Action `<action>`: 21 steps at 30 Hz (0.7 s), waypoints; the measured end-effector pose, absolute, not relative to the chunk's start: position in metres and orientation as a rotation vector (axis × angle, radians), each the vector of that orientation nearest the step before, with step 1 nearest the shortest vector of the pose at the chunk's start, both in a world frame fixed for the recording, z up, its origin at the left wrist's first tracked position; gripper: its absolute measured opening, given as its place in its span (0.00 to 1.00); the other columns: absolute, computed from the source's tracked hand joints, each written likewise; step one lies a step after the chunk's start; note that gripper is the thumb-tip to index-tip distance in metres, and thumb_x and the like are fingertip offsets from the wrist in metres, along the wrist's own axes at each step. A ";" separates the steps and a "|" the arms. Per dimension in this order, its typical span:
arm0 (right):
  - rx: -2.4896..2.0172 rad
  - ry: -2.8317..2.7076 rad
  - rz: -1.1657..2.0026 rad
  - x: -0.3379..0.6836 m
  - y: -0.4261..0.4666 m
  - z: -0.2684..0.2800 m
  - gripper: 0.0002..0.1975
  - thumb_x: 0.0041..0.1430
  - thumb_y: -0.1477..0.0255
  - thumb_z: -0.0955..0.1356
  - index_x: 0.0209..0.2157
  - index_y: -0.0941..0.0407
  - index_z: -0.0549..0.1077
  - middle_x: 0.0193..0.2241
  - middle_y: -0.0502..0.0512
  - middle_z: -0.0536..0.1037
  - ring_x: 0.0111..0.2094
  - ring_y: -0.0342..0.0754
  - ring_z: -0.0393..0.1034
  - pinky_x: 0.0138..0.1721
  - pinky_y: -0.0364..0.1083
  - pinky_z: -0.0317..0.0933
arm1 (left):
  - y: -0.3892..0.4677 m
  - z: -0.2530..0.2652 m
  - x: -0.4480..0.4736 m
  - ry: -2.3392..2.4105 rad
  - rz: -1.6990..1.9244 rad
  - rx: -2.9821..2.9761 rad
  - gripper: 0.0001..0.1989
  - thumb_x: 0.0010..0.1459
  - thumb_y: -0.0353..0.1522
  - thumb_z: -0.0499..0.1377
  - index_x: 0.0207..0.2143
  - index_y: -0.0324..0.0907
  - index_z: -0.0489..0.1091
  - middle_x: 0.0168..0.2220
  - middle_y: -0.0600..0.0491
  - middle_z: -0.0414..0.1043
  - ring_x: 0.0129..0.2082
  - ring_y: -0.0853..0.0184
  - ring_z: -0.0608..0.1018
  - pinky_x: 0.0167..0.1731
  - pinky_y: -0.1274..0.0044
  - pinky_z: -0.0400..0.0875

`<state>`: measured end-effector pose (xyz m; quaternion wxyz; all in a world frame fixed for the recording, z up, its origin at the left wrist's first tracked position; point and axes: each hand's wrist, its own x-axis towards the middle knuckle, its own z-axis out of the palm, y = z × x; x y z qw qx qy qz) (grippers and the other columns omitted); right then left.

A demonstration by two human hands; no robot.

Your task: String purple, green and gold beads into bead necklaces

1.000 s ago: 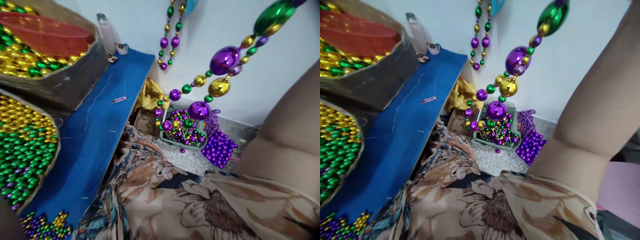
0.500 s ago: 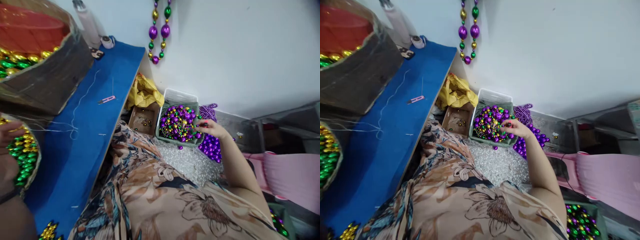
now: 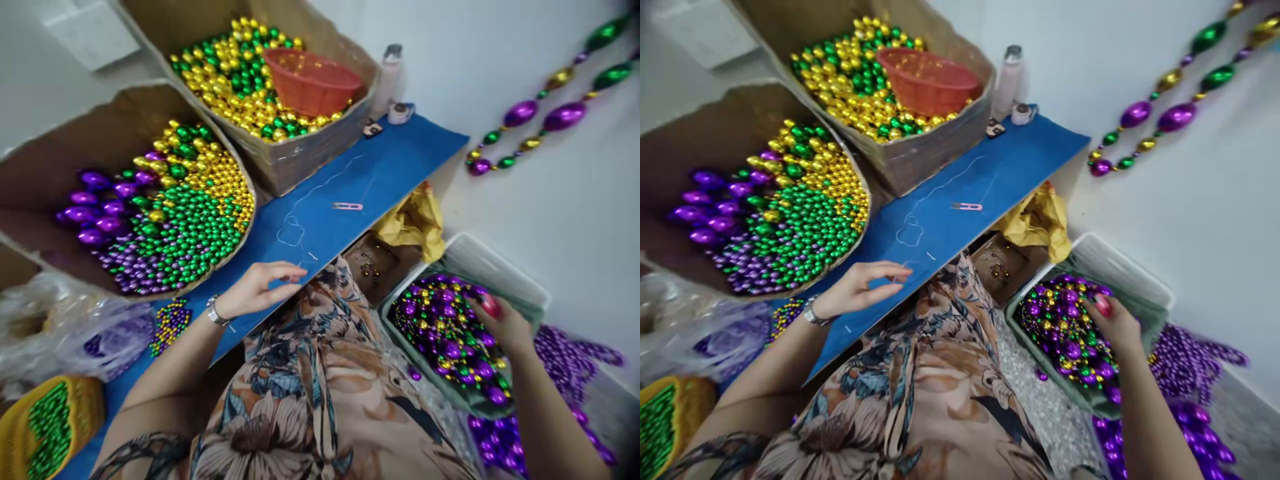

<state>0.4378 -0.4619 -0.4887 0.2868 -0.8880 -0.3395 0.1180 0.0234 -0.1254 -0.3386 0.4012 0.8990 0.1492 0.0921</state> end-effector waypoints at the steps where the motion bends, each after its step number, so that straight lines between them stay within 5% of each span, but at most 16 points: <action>1: -2.382 -0.943 0.305 0.431 -0.433 -0.491 0.24 0.47 0.41 0.66 0.36 0.43 0.73 0.25 0.58 0.76 0.26 0.58 0.71 0.28 0.57 0.65 | -0.126 -0.342 0.019 0.346 0.190 2.310 0.15 0.63 0.36 0.57 0.50 0.41 0.72 0.45 0.47 0.77 0.43 0.67 0.80 0.43 0.76 0.75; 3: -2.194 -1.221 0.450 0.406 -0.369 -0.488 0.25 0.56 0.46 0.64 0.46 0.49 0.71 0.36 0.58 0.78 0.35 0.54 0.74 0.37 0.53 0.68 | -0.129 -0.349 0.008 0.307 0.064 2.345 0.15 0.65 0.36 0.55 0.51 0.41 0.71 0.46 0.47 0.77 0.44 0.66 0.80 0.44 0.75 0.74; 6: -1.983 -1.625 0.433 0.358 -0.271 -0.479 0.22 0.64 0.53 0.60 0.47 0.53 0.71 0.42 0.58 0.77 0.42 0.51 0.72 0.45 0.49 0.65 | -0.133 -0.355 -0.008 0.329 -0.100 2.334 0.15 0.66 0.38 0.54 0.50 0.42 0.72 0.45 0.47 0.77 0.42 0.65 0.80 0.42 0.75 0.74; 15: -2.023 -2.315 0.200 0.310 -0.130 -0.473 0.23 0.66 0.53 0.58 0.49 0.50 0.74 0.45 0.58 0.74 0.47 0.54 0.65 0.42 0.47 0.58 | -0.137 -0.353 -0.046 0.386 -0.140 2.281 0.19 0.65 0.39 0.55 0.56 0.45 0.68 0.50 0.47 0.75 0.46 0.65 0.79 0.44 0.76 0.74; 21: -2.095 -2.309 0.246 0.293 -0.047 -0.463 0.22 0.70 0.64 0.52 0.59 0.46 0.65 0.54 0.57 0.69 0.45 0.50 0.69 0.40 0.47 0.61 | -0.120 -0.358 -0.023 0.914 0.078 2.570 0.18 0.66 0.41 0.52 0.51 0.43 0.72 0.37 0.47 0.76 0.33 0.65 0.79 0.33 0.75 0.73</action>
